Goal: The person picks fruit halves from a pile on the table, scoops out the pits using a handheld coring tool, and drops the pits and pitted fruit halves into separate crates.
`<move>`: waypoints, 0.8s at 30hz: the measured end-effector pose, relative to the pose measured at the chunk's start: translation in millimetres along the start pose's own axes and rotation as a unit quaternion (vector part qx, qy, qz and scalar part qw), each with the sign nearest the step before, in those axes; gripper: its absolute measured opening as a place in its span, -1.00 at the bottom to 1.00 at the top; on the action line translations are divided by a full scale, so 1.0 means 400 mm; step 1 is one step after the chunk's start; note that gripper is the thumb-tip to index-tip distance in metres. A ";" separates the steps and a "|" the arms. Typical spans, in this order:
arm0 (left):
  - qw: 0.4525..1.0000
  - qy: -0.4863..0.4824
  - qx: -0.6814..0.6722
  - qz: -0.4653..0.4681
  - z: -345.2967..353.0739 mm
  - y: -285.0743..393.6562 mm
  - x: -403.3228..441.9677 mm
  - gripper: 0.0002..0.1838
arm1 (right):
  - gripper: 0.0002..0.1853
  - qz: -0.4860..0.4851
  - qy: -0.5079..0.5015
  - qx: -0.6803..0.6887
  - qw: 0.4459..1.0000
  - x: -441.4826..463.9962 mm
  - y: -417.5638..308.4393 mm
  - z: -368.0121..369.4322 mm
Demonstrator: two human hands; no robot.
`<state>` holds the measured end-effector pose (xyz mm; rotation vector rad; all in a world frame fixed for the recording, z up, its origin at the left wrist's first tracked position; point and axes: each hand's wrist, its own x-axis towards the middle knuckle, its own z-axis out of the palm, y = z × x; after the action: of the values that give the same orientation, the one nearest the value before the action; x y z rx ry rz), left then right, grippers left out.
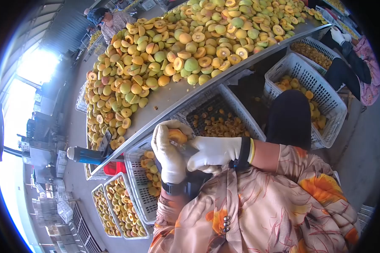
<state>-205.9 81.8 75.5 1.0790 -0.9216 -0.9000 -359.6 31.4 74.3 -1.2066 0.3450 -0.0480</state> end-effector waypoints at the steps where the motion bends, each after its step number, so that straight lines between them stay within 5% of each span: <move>1: 0.999 -0.036 -0.015 -0.005 -0.003 -0.003 0.008 -0.53 | -0.86 0.035 -0.057 0.107 0.992 0.000 0.014 -0.021; 6: 0.992 -0.007 -0.063 -0.108 0.024 -0.001 0.017 -0.50 | -0.82 0.057 -0.203 0.358 0.910 0.003 0.049 -0.081; 10: 0.911 0.091 -0.310 -0.255 -0.073 -0.056 0.057 -0.58 | -0.80 0.056 -0.306 0.305 0.900 0.027 0.045 -0.108; 11: 0.948 0.079 -0.223 -0.211 -0.124 -0.065 0.058 -0.69 | -0.81 0.059 -0.277 0.288 0.915 0.031 0.043 -0.118; 12: 0.978 0.011 0.205 -0.029 -0.191 -0.070 0.042 -0.78 | -0.81 0.057 -0.245 0.269 0.930 0.035 0.040 -0.137; 13: 0.892 0.034 0.443 0.086 -0.254 -0.070 0.034 -0.83 | -0.82 0.052 -0.212 0.247 0.944 0.038 0.034 -0.162; 14: 0.855 0.075 0.504 0.093 -0.311 -0.068 0.027 -0.81 | -0.81 0.083 -0.136 0.159 0.974 0.036 0.035 -0.183; 15: 0.941 0.201 0.254 -0.100 -0.368 -0.051 0.033 -0.82 | -0.76 0.061 -0.055 -0.081 0.993 0.066 0.069 -0.212; 16: 0.858 0.159 0.467 -0.139 -0.462 -0.078 0.024 -0.73 | -0.70 0.049 0.018 -0.199 0.979 0.084 0.123 -0.244; 17: 0.679 0.096 0.726 -0.056 -0.461 -0.046 0.030 -0.72 | -0.64 0.040 0.089 -0.311 0.945 0.094 0.163 -0.265; 19: 0.684 0.115 0.720 -0.010 -0.495 -0.050 0.104 -0.71 | -0.62 0.136 0.105 -0.209 0.963 0.100 0.146 -0.281; 21: 0.791 0.127 0.599 -0.002 -0.467 -0.080 0.236 -0.65 | -0.56 0.029 0.141 -0.223 0.964 0.124 0.196 -0.286; 24: 0.795 0.017 0.601 0.084 -0.339 -0.160 0.473 -0.54 | -0.37 0.072 0.114 -0.250 0.959 0.127 0.165 -0.284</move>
<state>-23.3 -65.0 16.5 2.0159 -1.5885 -0.0195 -353.6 -58.6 -33.7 -1.6790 0.6743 0.0302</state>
